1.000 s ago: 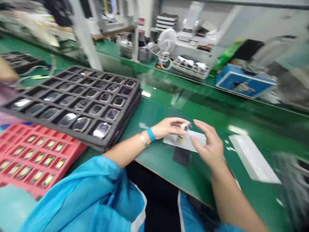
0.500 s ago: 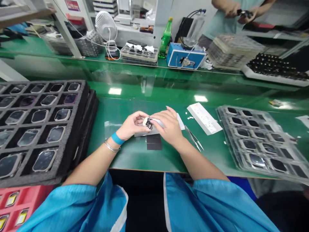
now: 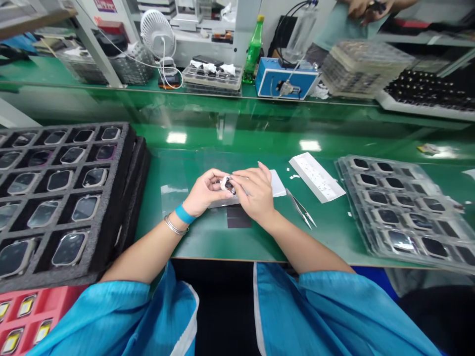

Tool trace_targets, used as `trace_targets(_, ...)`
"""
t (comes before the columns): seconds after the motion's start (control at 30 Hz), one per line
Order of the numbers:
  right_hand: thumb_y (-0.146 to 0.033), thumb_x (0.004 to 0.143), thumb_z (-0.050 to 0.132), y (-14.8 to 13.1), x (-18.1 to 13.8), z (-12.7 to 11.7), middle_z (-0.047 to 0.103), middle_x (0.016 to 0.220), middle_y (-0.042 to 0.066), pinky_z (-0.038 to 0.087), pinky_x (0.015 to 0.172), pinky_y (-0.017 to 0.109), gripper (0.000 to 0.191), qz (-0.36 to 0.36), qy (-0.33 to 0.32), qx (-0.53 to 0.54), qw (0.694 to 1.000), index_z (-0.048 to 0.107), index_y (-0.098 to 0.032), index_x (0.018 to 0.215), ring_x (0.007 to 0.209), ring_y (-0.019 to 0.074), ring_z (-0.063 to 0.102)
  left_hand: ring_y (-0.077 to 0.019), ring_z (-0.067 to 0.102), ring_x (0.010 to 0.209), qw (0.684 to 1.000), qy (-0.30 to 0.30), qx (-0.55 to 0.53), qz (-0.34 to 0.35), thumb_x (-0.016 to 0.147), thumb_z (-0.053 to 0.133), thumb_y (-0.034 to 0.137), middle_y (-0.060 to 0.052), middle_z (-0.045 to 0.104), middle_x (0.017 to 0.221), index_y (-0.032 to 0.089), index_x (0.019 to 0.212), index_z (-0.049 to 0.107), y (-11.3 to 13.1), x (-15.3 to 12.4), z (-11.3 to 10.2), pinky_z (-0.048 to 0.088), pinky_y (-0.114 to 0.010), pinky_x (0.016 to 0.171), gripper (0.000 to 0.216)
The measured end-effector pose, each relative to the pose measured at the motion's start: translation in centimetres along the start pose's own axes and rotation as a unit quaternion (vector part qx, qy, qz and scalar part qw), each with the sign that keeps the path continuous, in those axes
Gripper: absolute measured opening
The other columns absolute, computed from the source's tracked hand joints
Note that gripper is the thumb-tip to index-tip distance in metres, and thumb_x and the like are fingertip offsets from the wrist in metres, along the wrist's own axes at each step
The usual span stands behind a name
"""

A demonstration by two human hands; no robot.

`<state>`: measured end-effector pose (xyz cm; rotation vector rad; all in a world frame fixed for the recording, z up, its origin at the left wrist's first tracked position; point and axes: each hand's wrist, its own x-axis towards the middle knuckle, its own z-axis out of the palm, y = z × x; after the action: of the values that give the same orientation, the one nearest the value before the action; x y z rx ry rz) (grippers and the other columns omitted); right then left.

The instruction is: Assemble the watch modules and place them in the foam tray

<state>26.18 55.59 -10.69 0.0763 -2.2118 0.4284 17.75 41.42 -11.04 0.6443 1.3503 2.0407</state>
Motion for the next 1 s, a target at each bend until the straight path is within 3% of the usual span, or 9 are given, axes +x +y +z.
trace_targets(0.13,-0.026,0.093,0.054,0.0,0.1,-0.3,0.074,0.096,0.001,0.034,0.108,0.049,0.016,-0.022,-0.022,0.002,1.000,0.070,-0.026,0.091,0.089,0.0191,0.064,-0.0136,0.067,0.079,1.000,0.005,0.017,0.009,0.049,0.092,0.021,-0.002,0.068,0.089,0.015,0.091,0.060,-0.1,-0.1,-0.1,0.057,-0.029,0.079,0.054)
trace_targets(0.27,-0.020,0.093,0.050,0.0,0.3,-0.6,0.073,0.104,0.004,0.032,0.110,0.050,0.020,-0.057,-0.100,-0.022,0.993,0.069,-0.024,0.099,0.090,0.0198,0.063,-0.0160,0.067,0.083,0.997,0.011,0.068,0.022,0.047,0.092,0.021,-0.004,0.069,0.092,0.014,0.093,0.064,-0.2,0.1,-0.6,0.057,-0.033,0.082,0.054)
trace_targets(0.37,-0.020,0.094,0.048,0.3,0.6,-0.7,0.073,0.103,0.005,0.036,0.108,0.050,0.022,-0.025,-0.140,0.009,0.990,0.069,-0.023,0.100,0.092,0.0204,0.064,-0.0159,0.067,0.082,0.997,0.009,0.080,0.013,0.047,0.092,0.020,-0.005,0.070,0.091,0.014,0.094,0.066,-0.1,0.3,-0.9,0.057,-0.032,0.082,0.054)
trace_targets(0.53,-0.027,0.090,0.058,1.1,1.0,-0.9,0.074,0.099,0.004,0.051,0.089,0.038,0.012,0.084,-0.073,0.156,0.981,0.070,-0.023,0.093,0.096,0.0195,0.066,-0.0145,0.067,0.084,0.999,0.023,0.035,0.019,0.051,0.091,0.020,-0.003,0.070,0.094,0.017,0.099,0.066,0.3,0.5,-1.1,0.056,-0.028,0.080,0.054)
trace_targets(0.77,-0.029,0.087,0.064,0.3,0.6,-0.7,0.075,0.099,0.001,0.037,0.108,0.046,0.008,0.017,-0.091,0.106,0.990,0.071,-0.025,0.086,0.091,0.0177,0.067,-0.0157,0.067,0.088,0.996,0.021,0.065,0.065,0.049,0.092,0.019,-0.003,0.070,0.095,0.018,0.095,0.064,0.2,0.4,-1.3,0.055,-0.028,0.082,0.055)
trace_targets(1.0,-0.024,0.088,0.059,0.0,0.0,-0.3,0.074,0.097,-0.001,0.038,0.109,0.047,0.014,0.018,-0.069,0.070,0.995,0.070,-0.027,0.080,0.088,0.0168,0.066,-0.0170,0.068,0.088,0.989,0.036,0.100,0.103,0.051,0.092,0.025,-0.003,0.070,0.096,0.018,0.094,0.062,0.2,0.2,-0.9,0.055,-0.031,0.083,0.053)
